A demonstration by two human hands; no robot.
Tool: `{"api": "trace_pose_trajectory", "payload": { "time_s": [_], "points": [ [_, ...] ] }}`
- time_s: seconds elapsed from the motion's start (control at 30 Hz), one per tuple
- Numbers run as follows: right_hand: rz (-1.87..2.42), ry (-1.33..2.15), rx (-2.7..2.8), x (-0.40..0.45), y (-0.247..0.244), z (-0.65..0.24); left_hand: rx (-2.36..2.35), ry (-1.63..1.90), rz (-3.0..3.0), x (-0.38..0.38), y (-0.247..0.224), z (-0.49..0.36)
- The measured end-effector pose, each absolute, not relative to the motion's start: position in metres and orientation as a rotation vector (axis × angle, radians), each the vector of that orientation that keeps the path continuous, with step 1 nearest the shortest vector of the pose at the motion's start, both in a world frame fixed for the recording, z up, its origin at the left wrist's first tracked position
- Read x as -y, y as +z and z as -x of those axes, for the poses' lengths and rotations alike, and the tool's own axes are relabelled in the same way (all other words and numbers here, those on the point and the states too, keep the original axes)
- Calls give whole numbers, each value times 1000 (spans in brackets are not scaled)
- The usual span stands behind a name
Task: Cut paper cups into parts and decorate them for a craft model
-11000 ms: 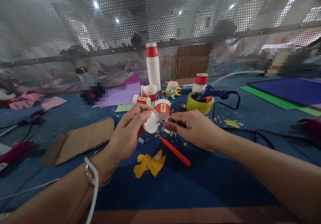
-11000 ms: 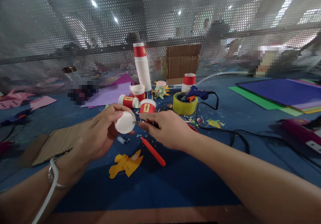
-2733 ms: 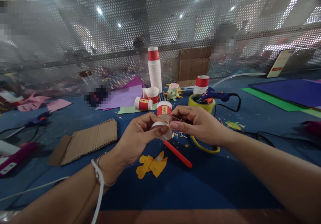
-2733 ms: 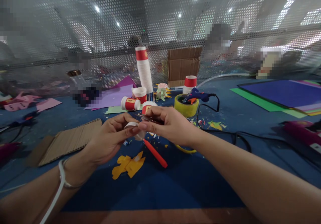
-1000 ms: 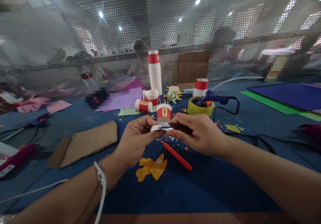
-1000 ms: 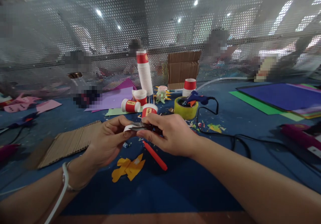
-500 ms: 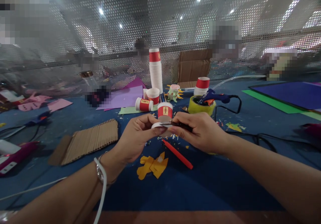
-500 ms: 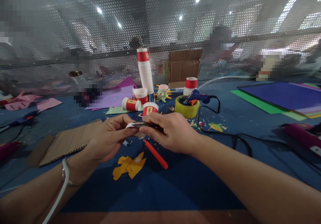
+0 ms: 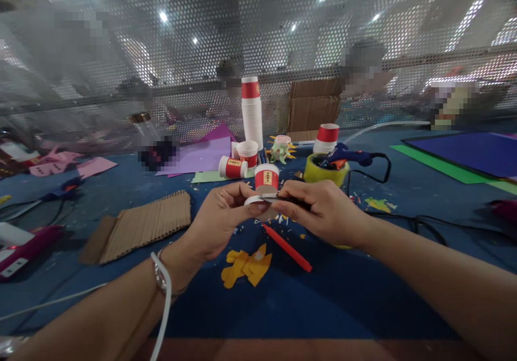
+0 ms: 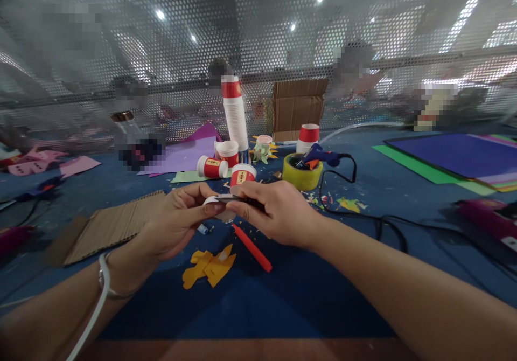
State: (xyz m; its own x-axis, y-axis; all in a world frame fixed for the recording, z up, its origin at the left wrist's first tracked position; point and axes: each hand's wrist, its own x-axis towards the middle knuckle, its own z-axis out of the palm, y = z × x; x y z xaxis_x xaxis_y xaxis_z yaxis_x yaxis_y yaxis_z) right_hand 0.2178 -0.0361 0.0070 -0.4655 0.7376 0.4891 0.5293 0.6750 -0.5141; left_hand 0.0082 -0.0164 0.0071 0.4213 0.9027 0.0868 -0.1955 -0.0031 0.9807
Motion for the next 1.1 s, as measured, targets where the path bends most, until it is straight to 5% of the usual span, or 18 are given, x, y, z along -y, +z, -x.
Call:
{"api": "trace_pose_trajectory", "payload": {
  "time_s": [0.73, 1.1],
  "points": [
    [1046, 483, 2126, 34, 4, -217, -761, 940, -1346, 16, 5, -7],
    [1074, 946, 1838, 23, 4, -217, -829, 913, -1181, 17, 8, -12]
  ]
}}
